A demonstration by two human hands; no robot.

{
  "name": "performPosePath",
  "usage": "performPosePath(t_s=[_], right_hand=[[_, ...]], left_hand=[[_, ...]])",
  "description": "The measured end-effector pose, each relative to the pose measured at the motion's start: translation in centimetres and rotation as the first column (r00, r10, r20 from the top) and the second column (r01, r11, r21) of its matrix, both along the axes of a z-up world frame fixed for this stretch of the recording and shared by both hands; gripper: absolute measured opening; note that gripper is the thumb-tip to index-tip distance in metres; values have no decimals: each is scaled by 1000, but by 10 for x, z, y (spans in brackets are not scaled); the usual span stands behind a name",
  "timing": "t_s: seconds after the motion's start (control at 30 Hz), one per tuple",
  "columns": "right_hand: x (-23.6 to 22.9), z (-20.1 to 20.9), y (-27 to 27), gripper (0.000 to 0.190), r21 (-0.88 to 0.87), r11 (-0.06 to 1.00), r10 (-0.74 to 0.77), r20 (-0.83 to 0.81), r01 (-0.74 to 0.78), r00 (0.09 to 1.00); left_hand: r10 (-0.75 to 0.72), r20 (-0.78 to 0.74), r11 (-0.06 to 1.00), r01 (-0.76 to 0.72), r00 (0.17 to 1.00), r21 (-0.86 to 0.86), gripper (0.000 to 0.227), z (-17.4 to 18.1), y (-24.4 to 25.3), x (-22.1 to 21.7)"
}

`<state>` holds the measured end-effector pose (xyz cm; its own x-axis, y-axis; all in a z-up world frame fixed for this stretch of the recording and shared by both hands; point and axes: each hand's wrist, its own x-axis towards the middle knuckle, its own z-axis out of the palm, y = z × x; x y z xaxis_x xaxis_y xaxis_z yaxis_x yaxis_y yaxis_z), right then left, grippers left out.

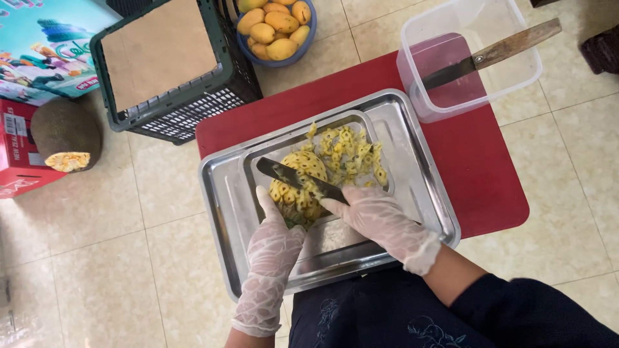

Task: Removing the eyes of a peeled pineapple using a knife in a diagonal carving motion

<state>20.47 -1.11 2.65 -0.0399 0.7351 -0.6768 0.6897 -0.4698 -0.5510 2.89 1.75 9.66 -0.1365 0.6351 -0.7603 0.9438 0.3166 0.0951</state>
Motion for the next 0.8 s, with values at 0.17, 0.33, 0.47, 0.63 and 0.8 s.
performPosePath(t_s=[0.17,0.33,0.47,0.63,0.8], right_hand=[[2,20,30,90,-27,1000,7,12,-6,1000],[15,-30,19,86,-229,864,-501,-313,448,807],[17,-8,-9,80,-260,847,-528,-309,463,791],[14,28,-28,75,-35,998,-51,1,51,999],[20,-19,-24,65,25,986,160,131,-165,978]], left_hand=[[5,-12,1000,-5,1000,-18,109,-7,-4,-1],[67,-4,997,-67,998,-28,111,-13,3,-15],[95,36,995,-95,995,-23,111,-11,10,-21],[122,54,992,-121,991,-32,112,-7,7,-20],[42,-2,998,-41,999,57,115,-39,-4,-18]])
